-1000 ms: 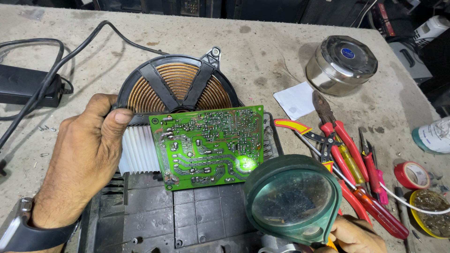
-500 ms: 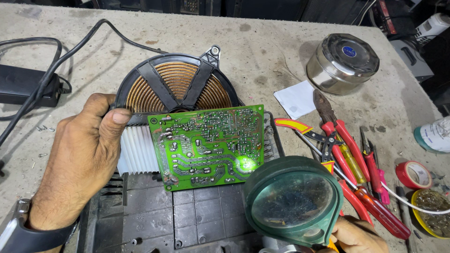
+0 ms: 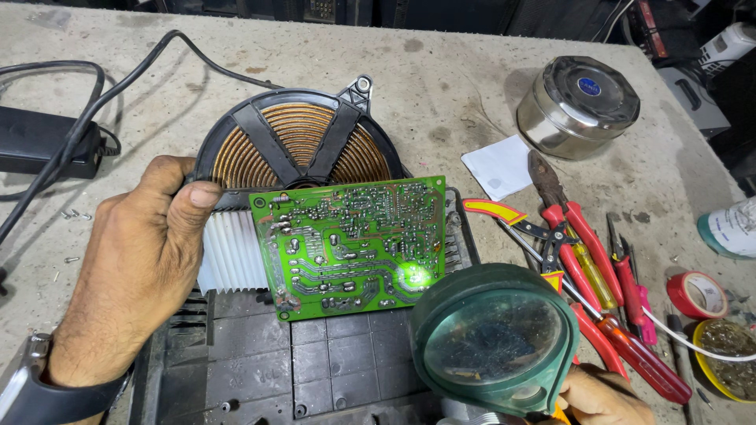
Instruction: The person removes a metal pot from an induction cooktop, then lifts the copper coil and circuit board assembly. They use a soldering iron to work on the green circuit board, then inspect it with a magnifying glass and a red pen. The person repeatedly handles the coil and board throughout the clip.
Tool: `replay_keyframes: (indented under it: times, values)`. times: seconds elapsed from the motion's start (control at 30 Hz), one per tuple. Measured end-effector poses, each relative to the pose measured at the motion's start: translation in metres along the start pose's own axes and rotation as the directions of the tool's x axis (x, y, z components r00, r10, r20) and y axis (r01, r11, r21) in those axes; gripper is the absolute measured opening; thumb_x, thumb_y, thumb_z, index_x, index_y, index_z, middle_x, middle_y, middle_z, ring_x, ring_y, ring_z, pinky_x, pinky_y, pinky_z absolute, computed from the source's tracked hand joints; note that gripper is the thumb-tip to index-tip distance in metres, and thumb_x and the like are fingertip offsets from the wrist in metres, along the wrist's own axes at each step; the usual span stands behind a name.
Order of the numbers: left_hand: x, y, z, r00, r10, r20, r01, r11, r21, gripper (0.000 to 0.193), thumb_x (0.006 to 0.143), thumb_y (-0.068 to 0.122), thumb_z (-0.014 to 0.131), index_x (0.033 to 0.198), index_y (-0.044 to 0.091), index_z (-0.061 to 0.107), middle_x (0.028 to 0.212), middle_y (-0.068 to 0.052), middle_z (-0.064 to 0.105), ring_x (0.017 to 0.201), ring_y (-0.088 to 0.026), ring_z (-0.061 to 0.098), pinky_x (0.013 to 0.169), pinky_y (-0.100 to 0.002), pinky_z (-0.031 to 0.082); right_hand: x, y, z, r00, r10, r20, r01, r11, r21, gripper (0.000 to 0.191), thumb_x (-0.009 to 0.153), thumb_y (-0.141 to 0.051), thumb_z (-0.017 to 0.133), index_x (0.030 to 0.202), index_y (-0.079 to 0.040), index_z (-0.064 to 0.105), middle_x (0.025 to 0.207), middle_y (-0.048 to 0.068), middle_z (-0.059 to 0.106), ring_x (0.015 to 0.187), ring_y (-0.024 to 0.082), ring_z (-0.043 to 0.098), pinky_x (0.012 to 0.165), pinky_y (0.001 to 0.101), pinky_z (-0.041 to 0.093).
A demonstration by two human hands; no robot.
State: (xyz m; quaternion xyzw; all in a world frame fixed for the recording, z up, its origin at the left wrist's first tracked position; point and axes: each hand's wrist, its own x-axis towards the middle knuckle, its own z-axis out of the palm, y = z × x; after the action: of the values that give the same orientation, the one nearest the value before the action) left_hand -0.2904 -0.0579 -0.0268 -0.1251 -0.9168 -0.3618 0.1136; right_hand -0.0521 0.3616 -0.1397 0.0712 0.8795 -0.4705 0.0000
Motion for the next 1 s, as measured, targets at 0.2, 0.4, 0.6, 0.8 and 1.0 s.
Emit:
replay_keyframes:
  times: [0.2,0.4,0.6,0.8,1.0]
  values:
    - [-0.0002,-0.0007,0.0009,1.000,0.003,-0.006,-0.003,1.000,-0.001,0.041,0.106,0.040,0.052,0.117,0.002,0.063,0.053,-0.014,0.056,0.051,-0.026,0.060,0.049,-0.040,0.046,0.0009,0.0005,0.0002,1.000,0.000,-0.001,0.000,1.000,0.002,0.027,0.085,-0.027,0.079,0.104,-0.007,0.077,0.084,0.003,0.078,0.077,0.013,0.075,0.076,0.0256,0.060]
    - [0.0001,-0.0018,0.0016,1.000,0.015,-0.016,-0.015,1.000,-0.001,0.042,0.107,0.040,0.051,0.119,0.002,0.063,0.053,-0.015,0.056,0.048,-0.024,0.062,0.049,-0.040,0.046,0.0014,0.0008,0.0007,1.000,0.003,-0.001,-0.003,1.000,0.002,0.029,0.086,-0.028,0.079,0.105,-0.007,0.077,0.084,0.003,0.078,0.076,0.013,0.075,0.075,0.0254,0.060]
    - [0.0007,-0.0023,0.0023,1.000,-0.004,-0.008,0.004,1.000,0.005,0.043,0.107,0.042,0.050,0.119,0.002,0.063,0.052,-0.014,0.055,0.051,-0.025,0.059,0.048,-0.040,0.045,0.0009,0.0014,0.0019,1.000,0.001,-0.005,-0.001,1.000,0.003,0.030,0.087,-0.030,0.078,0.106,-0.006,0.077,0.083,0.002,0.078,0.075,0.012,0.075,0.074,0.0253,0.060]
    - [0.0008,-0.0026,0.0023,1.000,-0.025,0.002,0.025,0.999,0.020,0.043,0.109,0.041,0.051,0.120,0.002,0.064,0.056,-0.012,0.053,0.050,-0.023,0.058,0.047,-0.038,0.045,0.0007,0.0025,0.0043,1.000,0.001,-0.009,0.000,1.000,0.006,0.032,0.088,-0.032,0.078,0.107,-0.006,0.077,0.083,0.002,0.078,0.075,0.012,0.075,0.074,0.0251,0.060]
    - [0.0010,-0.0026,0.0032,1.000,-0.007,0.000,0.007,1.000,-0.010,0.043,0.107,0.042,0.050,0.119,0.003,0.064,0.051,-0.012,0.054,0.050,-0.023,0.057,0.048,-0.038,0.045,0.0009,0.0053,0.0059,1.000,0.019,-0.010,-0.019,1.000,0.005,0.034,0.089,-0.034,0.077,0.108,-0.006,0.076,0.083,0.002,0.078,0.074,0.012,0.076,0.073,0.0250,0.060]
